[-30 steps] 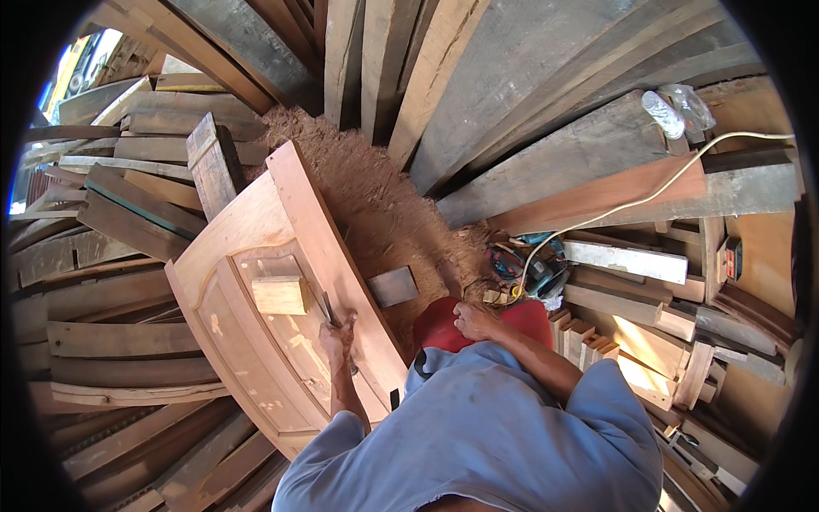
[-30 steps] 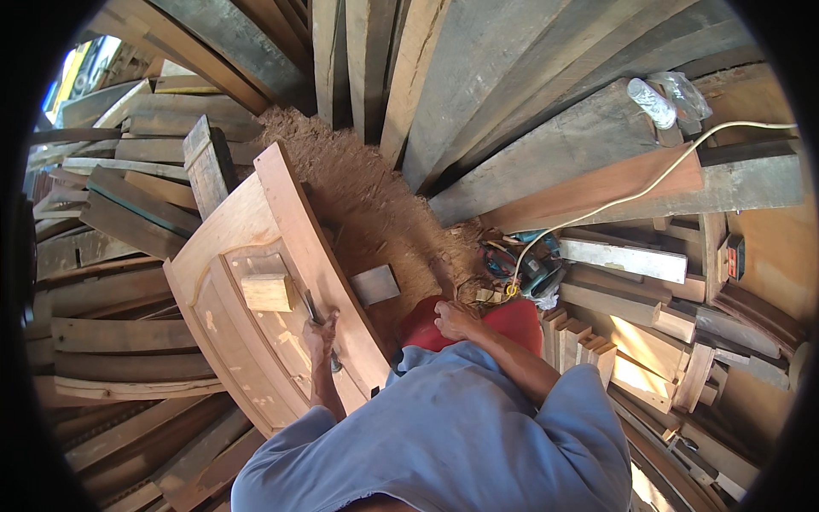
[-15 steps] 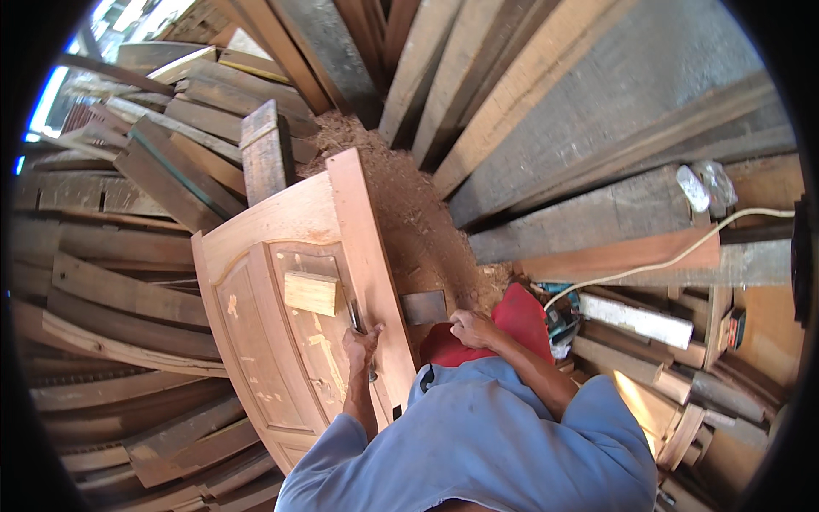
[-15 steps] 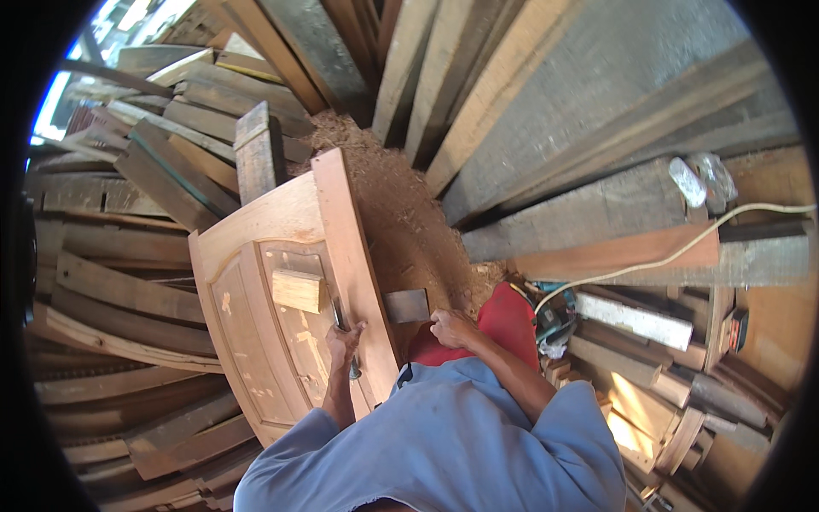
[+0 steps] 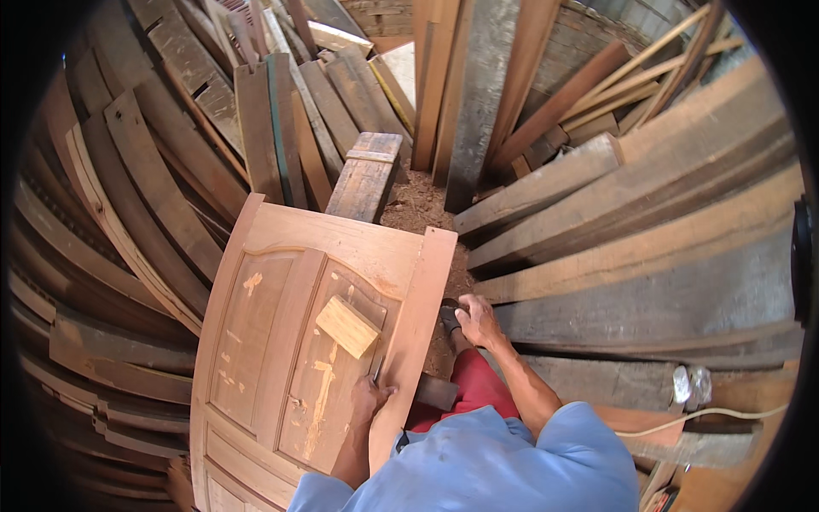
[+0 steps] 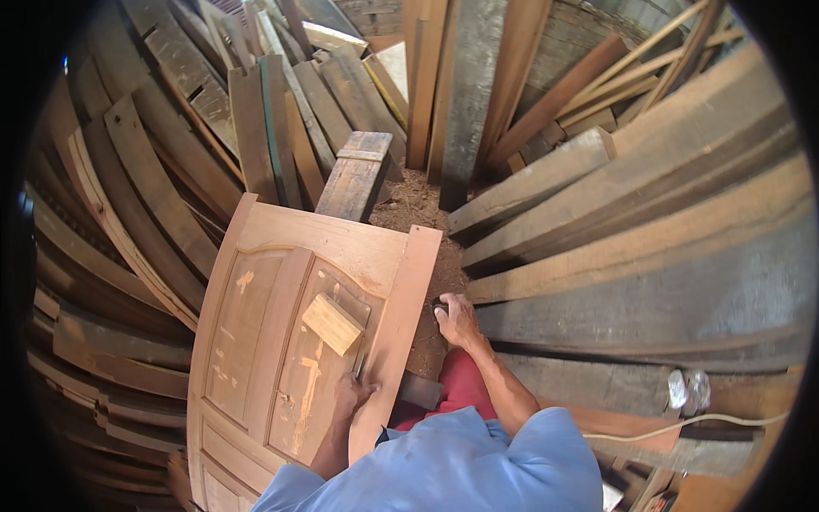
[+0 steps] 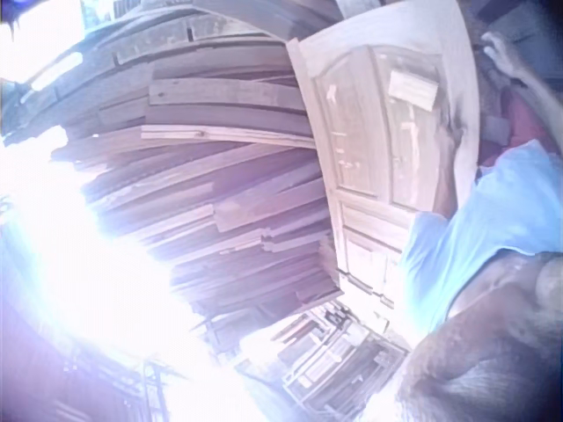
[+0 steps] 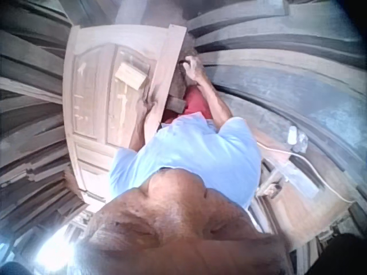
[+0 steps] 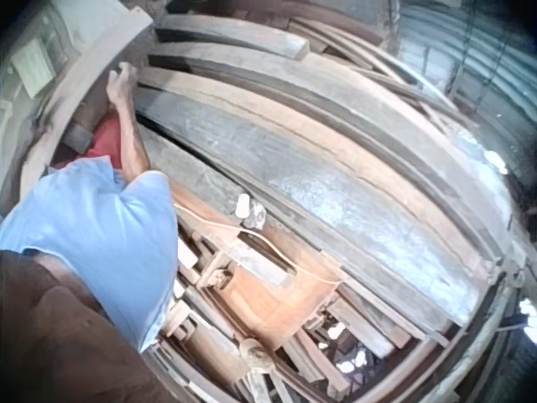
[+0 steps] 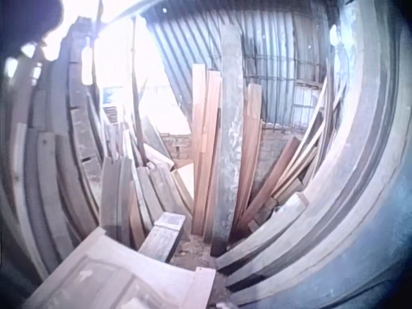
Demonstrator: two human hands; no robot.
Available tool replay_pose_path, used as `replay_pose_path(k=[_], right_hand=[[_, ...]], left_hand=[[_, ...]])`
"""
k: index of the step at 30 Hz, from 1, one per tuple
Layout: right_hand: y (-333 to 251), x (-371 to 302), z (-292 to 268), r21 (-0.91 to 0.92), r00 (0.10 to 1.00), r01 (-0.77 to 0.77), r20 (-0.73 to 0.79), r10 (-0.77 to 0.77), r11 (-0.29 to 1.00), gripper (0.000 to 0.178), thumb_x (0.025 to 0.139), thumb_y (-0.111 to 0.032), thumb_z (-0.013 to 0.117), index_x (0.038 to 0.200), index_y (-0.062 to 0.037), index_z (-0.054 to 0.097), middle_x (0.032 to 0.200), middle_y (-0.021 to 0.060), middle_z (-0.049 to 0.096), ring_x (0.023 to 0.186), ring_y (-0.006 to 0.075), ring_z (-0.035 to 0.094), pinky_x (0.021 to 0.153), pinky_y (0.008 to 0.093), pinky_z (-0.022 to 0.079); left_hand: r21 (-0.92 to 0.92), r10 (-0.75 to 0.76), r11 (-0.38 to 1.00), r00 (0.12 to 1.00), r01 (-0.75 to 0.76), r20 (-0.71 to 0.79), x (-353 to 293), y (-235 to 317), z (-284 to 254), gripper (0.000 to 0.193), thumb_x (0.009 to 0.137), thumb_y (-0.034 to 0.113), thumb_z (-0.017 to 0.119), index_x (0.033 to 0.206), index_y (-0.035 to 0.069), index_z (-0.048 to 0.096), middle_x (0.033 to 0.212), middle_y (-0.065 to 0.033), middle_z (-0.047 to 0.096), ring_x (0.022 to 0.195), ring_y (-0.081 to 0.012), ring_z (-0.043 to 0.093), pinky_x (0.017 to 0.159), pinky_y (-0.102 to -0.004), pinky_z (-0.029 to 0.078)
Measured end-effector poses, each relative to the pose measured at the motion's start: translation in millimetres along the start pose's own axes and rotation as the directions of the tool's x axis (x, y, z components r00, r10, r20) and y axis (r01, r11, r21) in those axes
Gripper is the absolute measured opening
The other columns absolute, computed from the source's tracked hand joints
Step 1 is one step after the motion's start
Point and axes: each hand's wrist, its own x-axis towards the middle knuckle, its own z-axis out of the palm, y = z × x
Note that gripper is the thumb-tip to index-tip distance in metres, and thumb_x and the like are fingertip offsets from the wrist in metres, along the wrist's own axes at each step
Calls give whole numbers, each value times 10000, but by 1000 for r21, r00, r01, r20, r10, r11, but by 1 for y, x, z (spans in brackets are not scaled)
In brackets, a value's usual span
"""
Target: The person works on a wooden door in a cluttered workshop, using a chisel and mallet to carve details. They move around the workspace, pick up tools, and adjust the door's position while continuing to shape the wood.
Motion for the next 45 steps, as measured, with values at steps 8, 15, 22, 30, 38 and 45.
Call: replay_pose_path(k=[8,15,22,30,38,45], right_hand=[[-1,222,42,-230,984,-157,-124,131,960,477,933,-315,579,1325,-58,491,1305,195,533,1226,390,473,999,510,381],[7,268,85,-417,943,-206,157,293,886,357,986,-338,454,1142,-69,629,1013,189,690,992,380,638,875,498,452],[10,279,86,-449,942,-152,203,267,880,326,971,-308,436,950,-65,652,938,189,687,923,400,642,817,523,472],[17,278,86,-436,938,-128,238,251,891,350,986,-307,384,977,-68,639,892,190,687,910,417,643,817,537,474],[10,276,83,-456,932,-120,254,258,882,381,977,-334,395,985,-61,659,932,213,694,927,426,652,818,528,490],[-10,275,81,-502,907,-202,229,354,841,409,975,-351,394,997,-34,652,977,238,688,937,454,645,817,537,489]], left_hand=[[-7,-264,964,964,265,41,-4,9,-1,565,594,474,885,871,23,687,942,-193,666,973,-372,632,817,-458,510],[27,-405,914,914,405,30,8,20,1,605,541,491,894,859,23,679,913,-153,651,904,-356,609,794,-454,508],[-9,-553,833,830,554,-70,0,27,17,560,525,410,919,854,28,674,918,-149,646,934,-357,593,821,-450,493],[-147,-732,681,674,718,-101,11,56,-2,515,518,373,927,860,47,721,850,-148,637,864,-352,609,791,-454,493],[-161,-738,673,667,722,-101,0,52,9,498,524,353,937,726,23,622,871,-177,631,906,-377,612,786,-463,496],[-164,-704,704,709,691,-36,-6,37,7,503,563,381,920,807,24,662,960,-166,635,990,-357,608,874,-439,502]])
